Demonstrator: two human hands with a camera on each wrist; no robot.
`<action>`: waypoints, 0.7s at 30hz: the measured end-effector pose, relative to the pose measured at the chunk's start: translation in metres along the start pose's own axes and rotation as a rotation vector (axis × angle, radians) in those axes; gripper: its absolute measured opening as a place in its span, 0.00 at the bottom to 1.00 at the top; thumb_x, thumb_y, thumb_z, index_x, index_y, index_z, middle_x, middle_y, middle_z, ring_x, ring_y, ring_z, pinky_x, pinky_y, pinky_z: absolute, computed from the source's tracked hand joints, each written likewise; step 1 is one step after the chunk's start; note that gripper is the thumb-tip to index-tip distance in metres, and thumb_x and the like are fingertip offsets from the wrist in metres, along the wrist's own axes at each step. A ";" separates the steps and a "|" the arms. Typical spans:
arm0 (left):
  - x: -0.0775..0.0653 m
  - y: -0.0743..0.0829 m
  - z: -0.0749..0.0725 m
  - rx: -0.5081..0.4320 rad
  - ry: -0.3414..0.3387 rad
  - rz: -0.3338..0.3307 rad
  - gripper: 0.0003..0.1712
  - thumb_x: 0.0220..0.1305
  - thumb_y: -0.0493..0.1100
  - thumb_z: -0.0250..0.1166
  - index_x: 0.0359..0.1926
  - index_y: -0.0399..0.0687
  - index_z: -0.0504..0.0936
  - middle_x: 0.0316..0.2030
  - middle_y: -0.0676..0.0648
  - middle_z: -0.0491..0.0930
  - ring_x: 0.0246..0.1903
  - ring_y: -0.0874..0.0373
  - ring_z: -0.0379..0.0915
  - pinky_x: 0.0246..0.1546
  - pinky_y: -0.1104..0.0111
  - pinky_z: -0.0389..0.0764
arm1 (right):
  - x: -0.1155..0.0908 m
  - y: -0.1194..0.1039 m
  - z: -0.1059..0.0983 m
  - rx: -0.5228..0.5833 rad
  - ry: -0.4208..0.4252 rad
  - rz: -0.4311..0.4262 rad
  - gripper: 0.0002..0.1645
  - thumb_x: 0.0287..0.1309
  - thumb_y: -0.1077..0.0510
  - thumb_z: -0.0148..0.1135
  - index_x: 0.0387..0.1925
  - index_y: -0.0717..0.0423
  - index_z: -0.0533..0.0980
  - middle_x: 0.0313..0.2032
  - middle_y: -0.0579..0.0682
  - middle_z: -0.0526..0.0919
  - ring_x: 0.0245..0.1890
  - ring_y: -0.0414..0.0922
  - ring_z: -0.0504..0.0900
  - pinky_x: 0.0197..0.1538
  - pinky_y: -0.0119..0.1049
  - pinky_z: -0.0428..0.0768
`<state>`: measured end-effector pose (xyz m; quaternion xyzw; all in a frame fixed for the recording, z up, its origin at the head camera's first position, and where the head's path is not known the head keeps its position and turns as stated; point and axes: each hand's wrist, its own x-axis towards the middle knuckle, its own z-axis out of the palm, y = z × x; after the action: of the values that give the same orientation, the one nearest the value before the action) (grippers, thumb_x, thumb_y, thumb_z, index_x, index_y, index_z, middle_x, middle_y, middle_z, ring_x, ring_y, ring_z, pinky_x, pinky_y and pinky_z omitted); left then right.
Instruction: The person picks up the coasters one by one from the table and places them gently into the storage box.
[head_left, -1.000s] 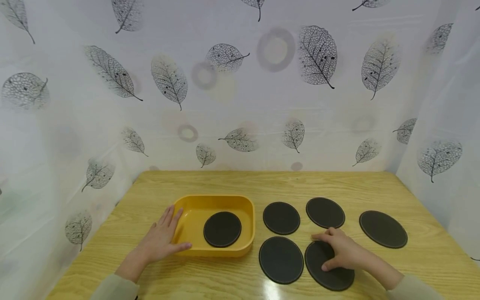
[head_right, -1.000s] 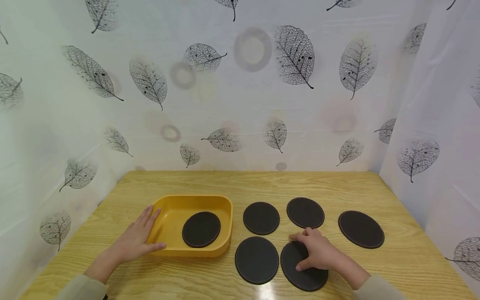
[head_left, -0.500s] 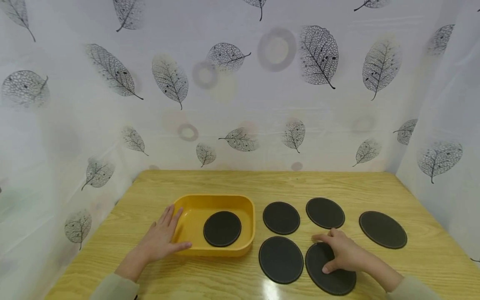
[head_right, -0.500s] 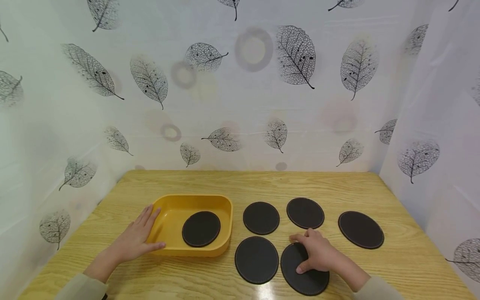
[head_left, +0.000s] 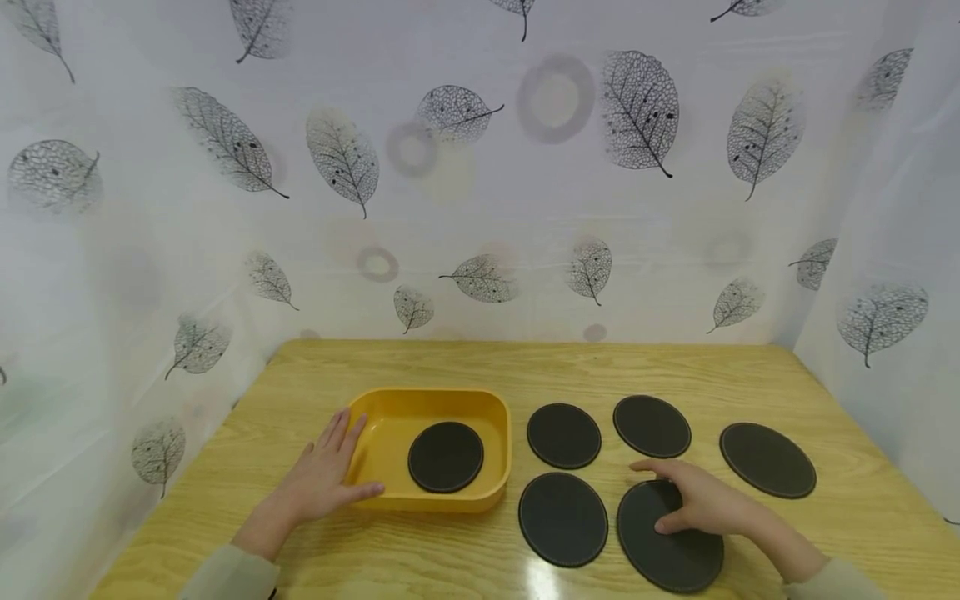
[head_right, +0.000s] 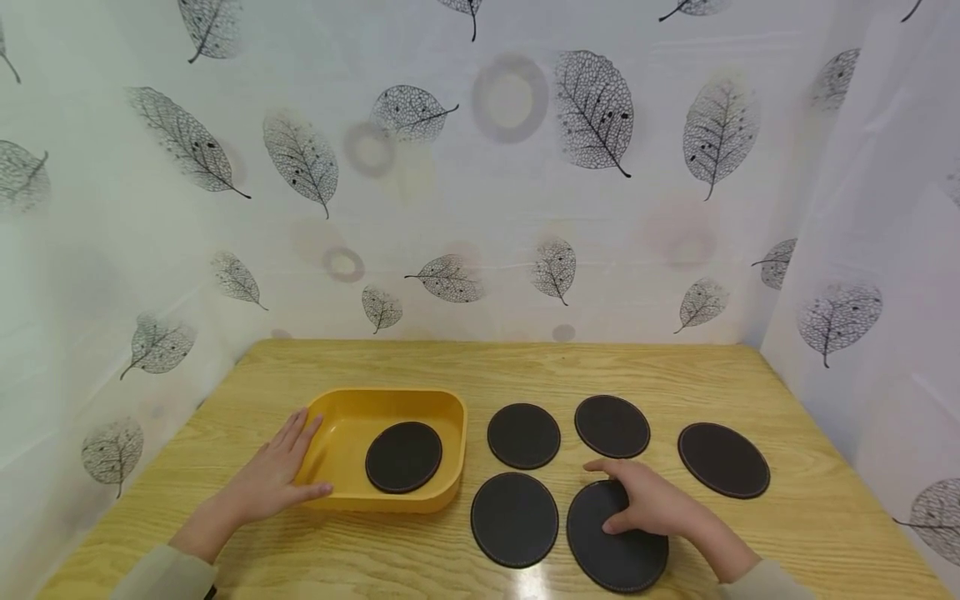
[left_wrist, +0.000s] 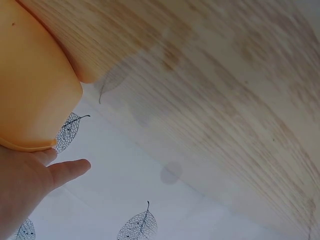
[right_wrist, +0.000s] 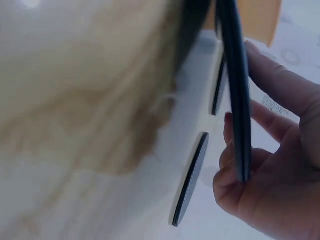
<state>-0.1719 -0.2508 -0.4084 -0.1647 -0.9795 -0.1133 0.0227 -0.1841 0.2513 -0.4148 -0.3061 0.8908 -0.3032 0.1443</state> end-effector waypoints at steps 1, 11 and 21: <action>0.000 0.000 0.000 0.000 0.003 0.002 0.55 0.50 0.68 0.56 0.66 0.37 0.46 0.64 0.30 0.40 0.63 0.37 0.36 0.47 0.36 0.54 | 0.000 0.001 -0.002 0.020 -0.014 -0.006 0.42 0.41 0.47 0.68 0.56 0.61 0.64 0.52 0.61 0.69 0.46 0.58 0.71 0.42 0.42 0.72; 0.001 0.000 0.000 0.002 0.012 0.004 0.56 0.49 0.68 0.56 0.66 0.37 0.46 0.64 0.30 0.41 0.63 0.38 0.36 0.48 0.36 0.54 | -0.010 0.012 -0.018 0.172 -0.057 -0.146 0.23 0.52 0.59 0.58 0.52 0.55 0.71 0.51 0.47 0.73 0.52 0.30 0.65 0.47 0.28 0.68; 0.001 -0.002 0.002 0.004 0.049 0.028 0.55 0.49 0.67 0.58 0.66 0.37 0.47 0.63 0.29 0.43 0.62 0.36 0.39 0.45 0.35 0.55 | -0.018 0.012 -0.021 0.238 -0.013 -0.051 0.22 0.52 0.61 0.58 0.52 0.55 0.72 0.52 0.51 0.72 0.51 0.23 0.60 0.48 0.61 0.62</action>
<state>-0.1730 -0.2515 -0.4107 -0.1756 -0.9765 -0.1152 0.0485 -0.1852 0.2796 -0.4052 -0.3111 0.8395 -0.4085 0.1777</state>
